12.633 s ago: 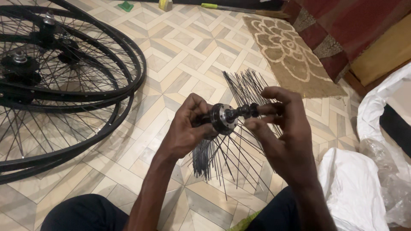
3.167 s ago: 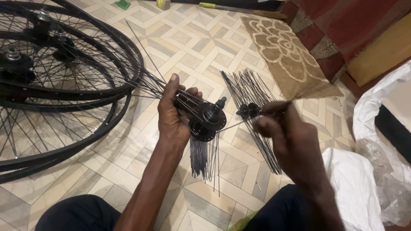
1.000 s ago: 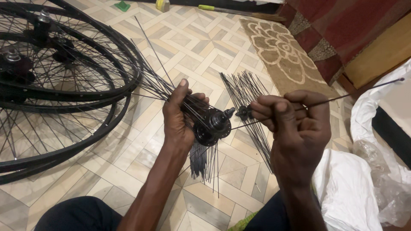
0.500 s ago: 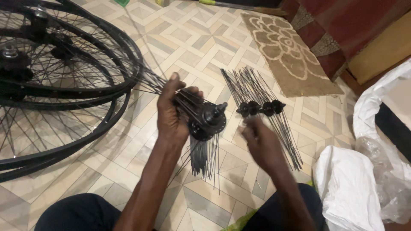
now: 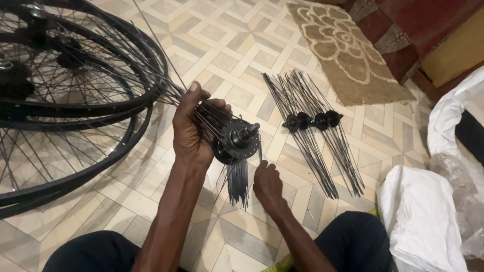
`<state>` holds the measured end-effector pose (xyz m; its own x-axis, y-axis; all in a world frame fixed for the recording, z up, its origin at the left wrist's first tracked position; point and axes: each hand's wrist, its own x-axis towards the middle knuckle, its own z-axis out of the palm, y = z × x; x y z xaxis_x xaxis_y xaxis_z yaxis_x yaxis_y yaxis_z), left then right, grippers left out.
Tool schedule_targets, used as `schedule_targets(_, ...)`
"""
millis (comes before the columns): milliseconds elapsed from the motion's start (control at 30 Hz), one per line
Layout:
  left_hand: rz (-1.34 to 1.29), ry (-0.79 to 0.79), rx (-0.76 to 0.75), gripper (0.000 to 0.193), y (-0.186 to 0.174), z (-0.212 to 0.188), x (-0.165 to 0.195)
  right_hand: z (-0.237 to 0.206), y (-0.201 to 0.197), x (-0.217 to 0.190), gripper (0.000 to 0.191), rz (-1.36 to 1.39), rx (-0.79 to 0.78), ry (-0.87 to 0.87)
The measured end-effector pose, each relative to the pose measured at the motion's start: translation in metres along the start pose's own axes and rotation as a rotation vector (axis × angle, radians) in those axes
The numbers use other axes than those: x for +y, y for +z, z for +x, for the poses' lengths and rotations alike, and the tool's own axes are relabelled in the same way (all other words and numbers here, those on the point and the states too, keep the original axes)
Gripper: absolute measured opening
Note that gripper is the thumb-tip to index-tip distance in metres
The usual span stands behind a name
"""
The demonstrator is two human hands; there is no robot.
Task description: The person inserts bicycle spokes into the holes of a bicycle hub one by one. They hold the hub in one hand and pick up spokes from the floor with the other, feeding them into the hub flanges.
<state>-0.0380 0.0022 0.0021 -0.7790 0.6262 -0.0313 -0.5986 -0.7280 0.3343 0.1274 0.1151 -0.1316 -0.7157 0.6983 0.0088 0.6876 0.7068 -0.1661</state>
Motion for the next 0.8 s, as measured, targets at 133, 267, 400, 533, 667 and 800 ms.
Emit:
schedule_targets(133,-0.007,-0.014,0.003,0.033,0.001,0.001,-0.002,0.006,-0.009,0.016,0.04,0.018,-0.195,0.175)
schedule_targets(267,0.02,-0.027,0.041,0.034,0.003,0.0,-0.005,0.011,-0.024,0.045,0.039,0.354,-0.386,0.362)
schedule_targets(400,0.054,-0.022,0.018,0.034,0.002,-0.002,-0.009,-0.004,-0.019,0.079,0.032,0.828,-0.285,0.431)
schedule_targets(533,0.08,-0.026,-0.005,0.033,0.001,-0.003,-0.012,-0.016,0.001,0.102,0.027,0.761,-0.075,0.29)
schedule_targets(667,0.078,0.026,-0.044,0.03,-0.001,-0.005,-0.013,-0.023,0.003,0.106,0.025,0.823,0.034,0.283)
schedule_targets(800,0.088,0.003,0.001,0.033,-0.003,-0.006,-0.014,-0.041,-0.019,0.085,0.022,1.411,0.168,0.151)
